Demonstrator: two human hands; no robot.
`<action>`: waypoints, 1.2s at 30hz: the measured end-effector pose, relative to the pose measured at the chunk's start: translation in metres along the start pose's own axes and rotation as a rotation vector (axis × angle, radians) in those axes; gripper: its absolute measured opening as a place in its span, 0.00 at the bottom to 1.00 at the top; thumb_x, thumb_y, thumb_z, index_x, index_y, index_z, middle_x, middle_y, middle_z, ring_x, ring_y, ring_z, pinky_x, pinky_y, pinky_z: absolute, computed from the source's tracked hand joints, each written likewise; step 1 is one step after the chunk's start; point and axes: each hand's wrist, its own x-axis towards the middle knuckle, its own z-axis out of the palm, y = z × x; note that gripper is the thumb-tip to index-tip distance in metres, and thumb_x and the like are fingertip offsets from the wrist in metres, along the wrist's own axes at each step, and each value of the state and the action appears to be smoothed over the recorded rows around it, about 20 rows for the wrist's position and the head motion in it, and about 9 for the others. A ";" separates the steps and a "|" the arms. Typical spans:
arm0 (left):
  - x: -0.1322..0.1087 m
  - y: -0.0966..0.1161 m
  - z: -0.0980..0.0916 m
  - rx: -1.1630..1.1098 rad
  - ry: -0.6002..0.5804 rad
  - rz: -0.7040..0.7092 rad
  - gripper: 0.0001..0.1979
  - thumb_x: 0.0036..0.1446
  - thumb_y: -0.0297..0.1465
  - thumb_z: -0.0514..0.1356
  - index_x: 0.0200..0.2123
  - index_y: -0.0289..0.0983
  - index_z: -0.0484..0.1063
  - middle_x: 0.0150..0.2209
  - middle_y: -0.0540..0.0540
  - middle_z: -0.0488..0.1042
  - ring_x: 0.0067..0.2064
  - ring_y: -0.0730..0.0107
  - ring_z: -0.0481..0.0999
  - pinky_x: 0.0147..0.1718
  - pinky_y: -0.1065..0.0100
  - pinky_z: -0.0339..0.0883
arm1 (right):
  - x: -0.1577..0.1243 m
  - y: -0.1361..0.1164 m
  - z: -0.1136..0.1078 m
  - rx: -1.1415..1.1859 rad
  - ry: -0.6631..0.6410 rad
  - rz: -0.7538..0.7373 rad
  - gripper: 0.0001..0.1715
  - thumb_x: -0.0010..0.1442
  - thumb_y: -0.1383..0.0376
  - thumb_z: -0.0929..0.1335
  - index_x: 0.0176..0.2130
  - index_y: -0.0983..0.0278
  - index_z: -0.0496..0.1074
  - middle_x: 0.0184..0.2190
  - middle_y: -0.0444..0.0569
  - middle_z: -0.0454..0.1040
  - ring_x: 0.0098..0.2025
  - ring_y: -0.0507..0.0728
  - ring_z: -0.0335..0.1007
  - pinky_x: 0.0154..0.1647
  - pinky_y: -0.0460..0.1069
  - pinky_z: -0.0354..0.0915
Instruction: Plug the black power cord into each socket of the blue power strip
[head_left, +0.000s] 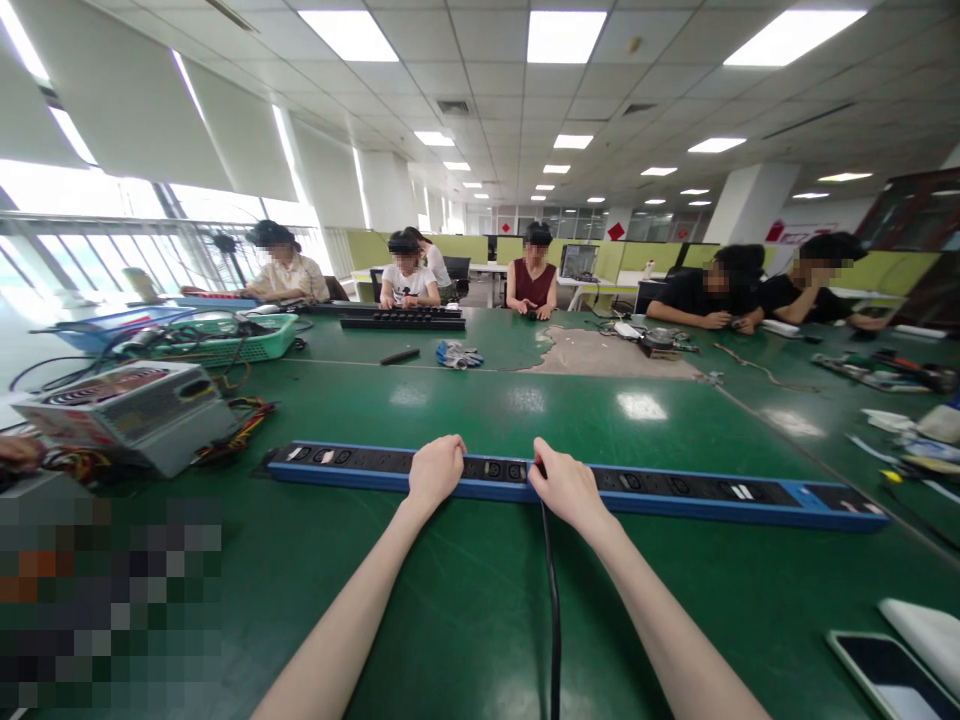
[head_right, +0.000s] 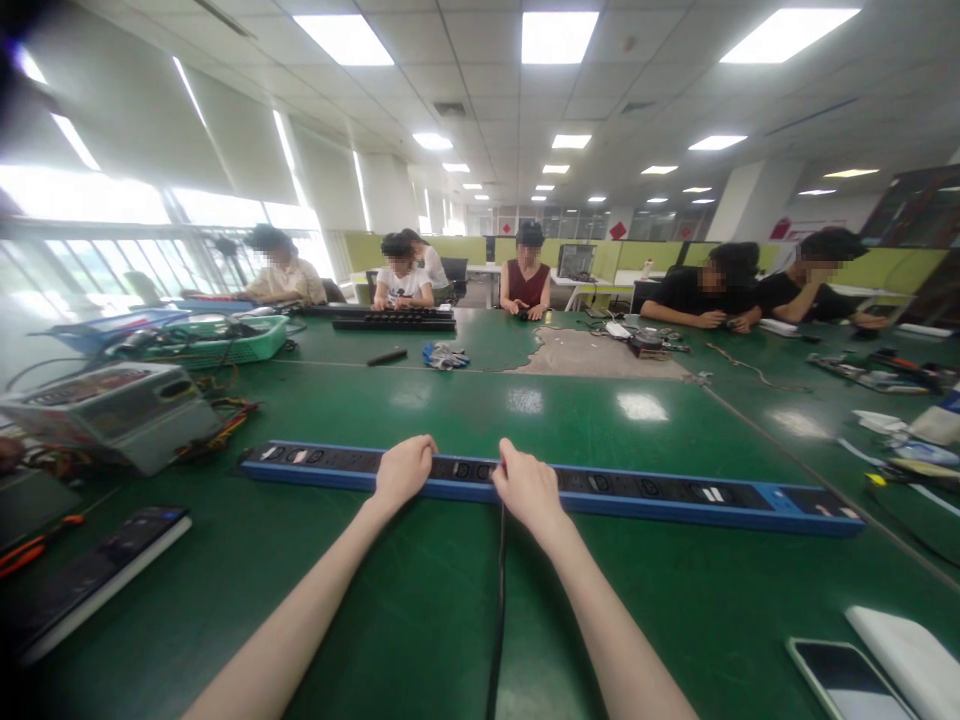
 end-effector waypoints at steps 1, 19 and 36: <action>0.000 0.000 0.001 0.001 -0.001 -0.002 0.14 0.66 0.29 0.49 0.36 0.42 0.75 0.39 0.48 0.80 0.41 0.65 0.77 0.40 0.68 0.62 | -0.001 0.000 0.001 0.005 0.000 0.001 0.10 0.68 0.56 0.59 0.44 0.57 0.63 0.36 0.45 0.76 0.35 0.54 0.70 0.33 0.48 0.44; 0.002 0.004 0.000 0.017 -0.030 -0.015 0.15 0.67 0.30 0.49 0.37 0.43 0.76 0.39 0.48 0.80 0.42 0.64 0.77 0.40 0.68 0.63 | 0.020 0.034 -0.005 0.478 0.132 0.082 0.11 0.59 0.56 0.66 0.33 0.61 0.65 0.27 0.41 0.72 0.29 0.50 0.64 0.30 0.45 0.51; 0.001 0.007 -0.003 0.017 -0.046 -0.034 0.14 0.67 0.30 0.50 0.38 0.42 0.76 0.40 0.47 0.80 0.43 0.64 0.77 0.42 0.68 0.64 | -0.003 0.151 -0.078 0.147 -0.151 0.109 0.18 0.61 0.52 0.66 0.43 0.61 0.71 0.31 0.45 0.76 0.30 0.52 0.69 0.32 0.46 0.56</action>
